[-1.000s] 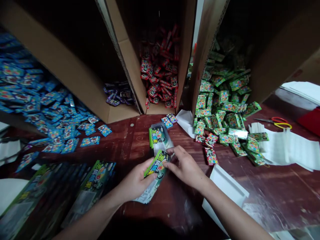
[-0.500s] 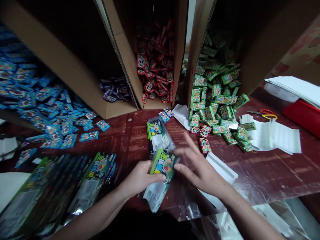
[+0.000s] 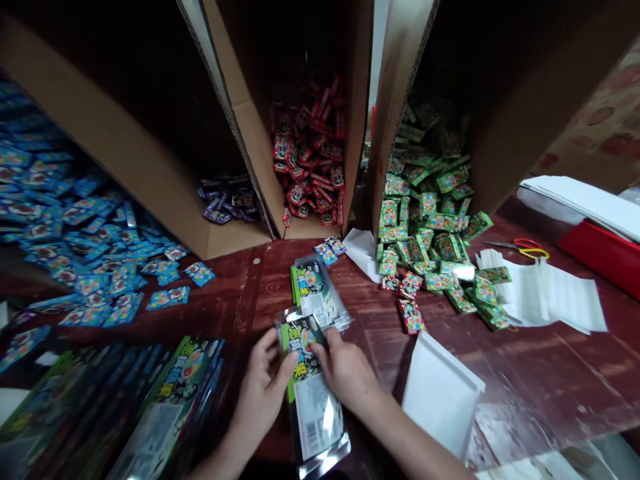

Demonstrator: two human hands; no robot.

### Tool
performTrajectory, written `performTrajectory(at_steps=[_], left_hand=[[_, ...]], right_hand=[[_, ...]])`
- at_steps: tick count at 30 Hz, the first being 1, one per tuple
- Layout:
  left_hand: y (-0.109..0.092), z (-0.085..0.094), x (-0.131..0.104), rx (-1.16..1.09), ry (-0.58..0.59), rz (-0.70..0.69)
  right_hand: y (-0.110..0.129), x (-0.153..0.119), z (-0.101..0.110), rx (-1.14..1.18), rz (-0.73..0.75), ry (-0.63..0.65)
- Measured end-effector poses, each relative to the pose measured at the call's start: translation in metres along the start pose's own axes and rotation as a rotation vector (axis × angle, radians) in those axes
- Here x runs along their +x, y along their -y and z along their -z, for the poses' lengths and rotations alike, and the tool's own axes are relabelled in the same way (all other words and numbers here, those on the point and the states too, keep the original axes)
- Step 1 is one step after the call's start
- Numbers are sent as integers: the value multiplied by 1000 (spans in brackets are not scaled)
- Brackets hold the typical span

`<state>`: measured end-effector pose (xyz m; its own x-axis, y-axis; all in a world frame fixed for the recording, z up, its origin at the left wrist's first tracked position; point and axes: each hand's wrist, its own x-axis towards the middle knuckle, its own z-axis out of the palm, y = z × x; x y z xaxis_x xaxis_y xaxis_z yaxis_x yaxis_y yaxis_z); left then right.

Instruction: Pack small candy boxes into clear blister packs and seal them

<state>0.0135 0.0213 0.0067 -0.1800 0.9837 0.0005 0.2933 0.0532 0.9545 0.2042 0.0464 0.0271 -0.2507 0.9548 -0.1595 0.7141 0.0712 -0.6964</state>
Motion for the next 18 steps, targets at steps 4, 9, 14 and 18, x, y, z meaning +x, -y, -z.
performTrajectory(at_steps=[4, 9, 14, 18], left_hand=[[-37, 12, 65, 445, -142, -384], [-68, -34, 190, 836, 3, -445], [-76, -68, 307, 1158, 83, -457], [-73, -64, 377, 1355, 159, -497]], right_hand=[[-24, 81, 71, -203, 348, -30], [-37, 226, 128, -572, 405, 274], [-42, 309, 124, -563, 482, 386], [-60, 322, 110, -512, 575, 424]])
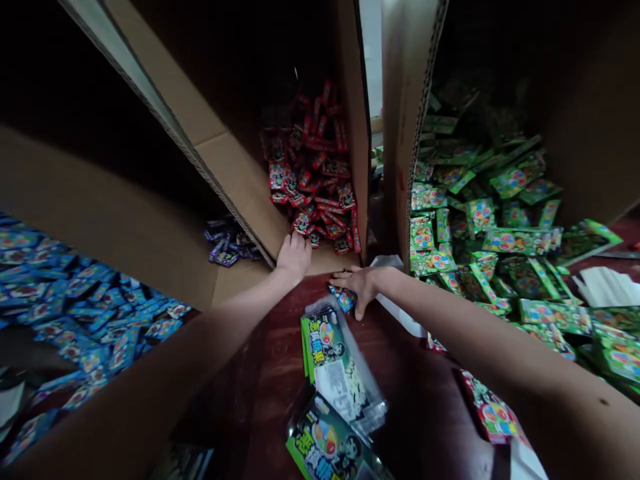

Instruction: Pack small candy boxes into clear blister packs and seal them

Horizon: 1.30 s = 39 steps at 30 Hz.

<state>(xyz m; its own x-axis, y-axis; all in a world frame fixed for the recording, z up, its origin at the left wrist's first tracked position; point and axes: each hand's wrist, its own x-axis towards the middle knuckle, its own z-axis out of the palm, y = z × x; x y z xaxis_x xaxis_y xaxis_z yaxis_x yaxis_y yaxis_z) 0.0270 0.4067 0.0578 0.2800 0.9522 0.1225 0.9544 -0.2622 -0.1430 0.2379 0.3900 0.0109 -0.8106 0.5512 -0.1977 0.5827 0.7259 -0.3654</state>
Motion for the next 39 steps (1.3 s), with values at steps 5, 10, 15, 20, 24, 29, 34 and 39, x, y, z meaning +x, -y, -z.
performTrajectory(at_steps=[5, 10, 15, 20, 24, 29, 34, 39], left_hand=[[21, -23, 33, 94, 122, -51], [18, -31, 35, 123, 125, -26], [5, -2, 18, 143, 124, -71], [-31, 48, -37, 148, 91, -202], [-86, 86, -82, 90, 101, -472], [-170, 105, -101, -187, 265, -960], [-240, 86, -94, -429, 489, -1081], [-269, 58, -90, -500, 541, -957]], right_hand=[[-8, -12, -10, 8, 15, -61], [5, -31, 7, -48, -100, -252], [57, -92, 17, -17, -69, -461], [121, -170, -37, 51, -208, -335], [155, -215, -86, 130, -318, -296], [162, -287, -92, 173, -537, -593], [133, -337, -90, 148, -684, -630], [115, -337, -85, 210, -700, -671]])
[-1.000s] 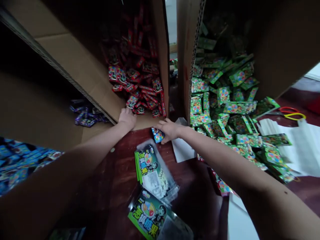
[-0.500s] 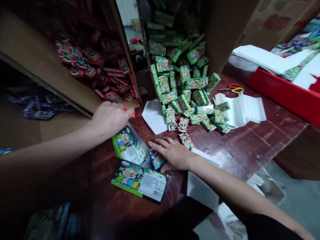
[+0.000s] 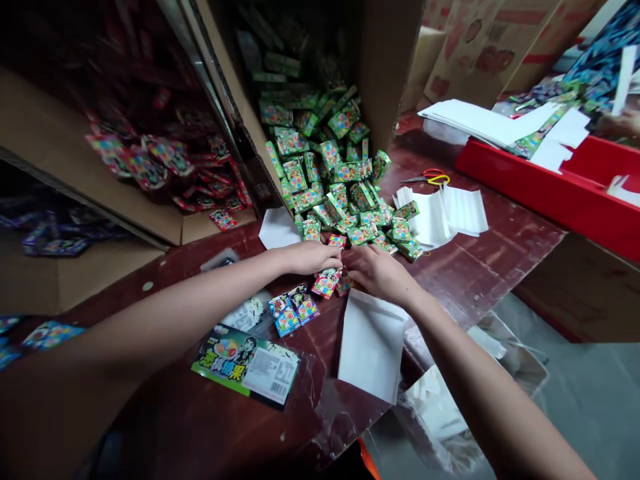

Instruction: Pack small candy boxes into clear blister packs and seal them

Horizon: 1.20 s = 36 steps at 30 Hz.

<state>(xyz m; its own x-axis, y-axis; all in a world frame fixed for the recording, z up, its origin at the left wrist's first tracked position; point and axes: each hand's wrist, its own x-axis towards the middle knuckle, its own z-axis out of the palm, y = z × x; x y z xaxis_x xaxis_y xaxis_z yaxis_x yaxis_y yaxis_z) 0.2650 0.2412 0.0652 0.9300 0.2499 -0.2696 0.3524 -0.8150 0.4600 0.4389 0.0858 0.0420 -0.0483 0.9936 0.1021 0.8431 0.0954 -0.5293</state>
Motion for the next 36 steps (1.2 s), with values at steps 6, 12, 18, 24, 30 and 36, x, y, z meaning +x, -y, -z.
performTrajectory(at_steps=[6, 12, 18, 24, 30, 36], left_hand=[[8, -12, -15, -83, -86, 88], [8, -26, -55, -174, -200, 253], [-11, -85, -108, 86, -339, 278], [2, -125, -139, 167, -313, 227], [13, -131, -166, 197, -348, 215], [11, -132, -160, 157, -383, 223]], right_hand=[[20, 5, -23, 124, 162, 41], [24, 8, -29, 141, 222, 14], [18, 5, -22, 308, 157, -6], [29, 13, -59, 281, 435, 115], [42, 23, -79, 196, 536, 127], [39, 19, -64, -7, 510, 218]])
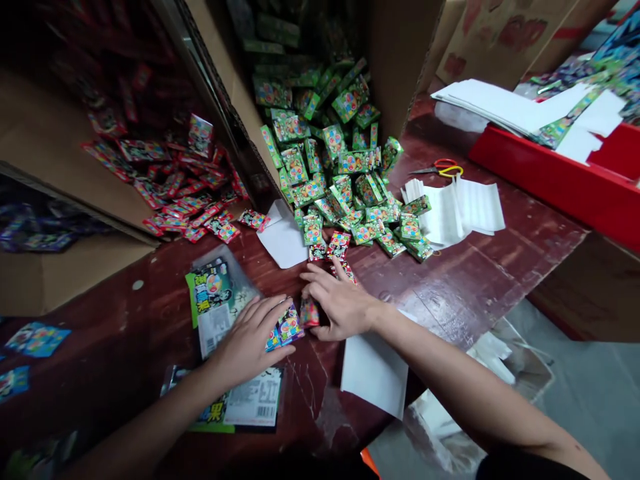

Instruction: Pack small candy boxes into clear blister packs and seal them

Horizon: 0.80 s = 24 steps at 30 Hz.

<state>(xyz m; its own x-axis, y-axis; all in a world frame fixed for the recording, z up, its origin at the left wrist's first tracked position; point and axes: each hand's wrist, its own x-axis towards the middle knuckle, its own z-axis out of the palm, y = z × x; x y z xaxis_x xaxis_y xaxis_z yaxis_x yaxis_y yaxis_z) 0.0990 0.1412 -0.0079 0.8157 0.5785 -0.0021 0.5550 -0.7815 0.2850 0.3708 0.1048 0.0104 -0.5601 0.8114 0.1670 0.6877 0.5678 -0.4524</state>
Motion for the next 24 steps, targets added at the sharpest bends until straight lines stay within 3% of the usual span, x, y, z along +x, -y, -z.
performTrajectory(at_steps=[2, 7, 10, 13, 16, 20, 22, 24], left_hand=[[-2, 0, 4, -11, 18, -8], [-12, 1, 18, -21, 33, 36], [-22, 1, 31, -29, 32, 60], [-30, -3, 40, -73, 54, 47], [-39, -10, 41, -122, 49, 56], [-52, -17, 35, -121, -19, 103], [-57, -17, 31, -99, -34, 106], [-58, -15, 26, -79, -34, 93]], right_hand=[[-11, -7, 19, -76, -29, 40], [-74, -16, 72, -423, -302, -112], [-109, -17, 84, -585, -331, 8], [-113, -23, 87, -553, -346, -2], [-77, -32, 81, -195, -479, -239], [18, -41, 35, 816, -783, -542], [67, -47, 0, 1411, -906, -502], [99, -58, -31, 1722, -936, -479]])
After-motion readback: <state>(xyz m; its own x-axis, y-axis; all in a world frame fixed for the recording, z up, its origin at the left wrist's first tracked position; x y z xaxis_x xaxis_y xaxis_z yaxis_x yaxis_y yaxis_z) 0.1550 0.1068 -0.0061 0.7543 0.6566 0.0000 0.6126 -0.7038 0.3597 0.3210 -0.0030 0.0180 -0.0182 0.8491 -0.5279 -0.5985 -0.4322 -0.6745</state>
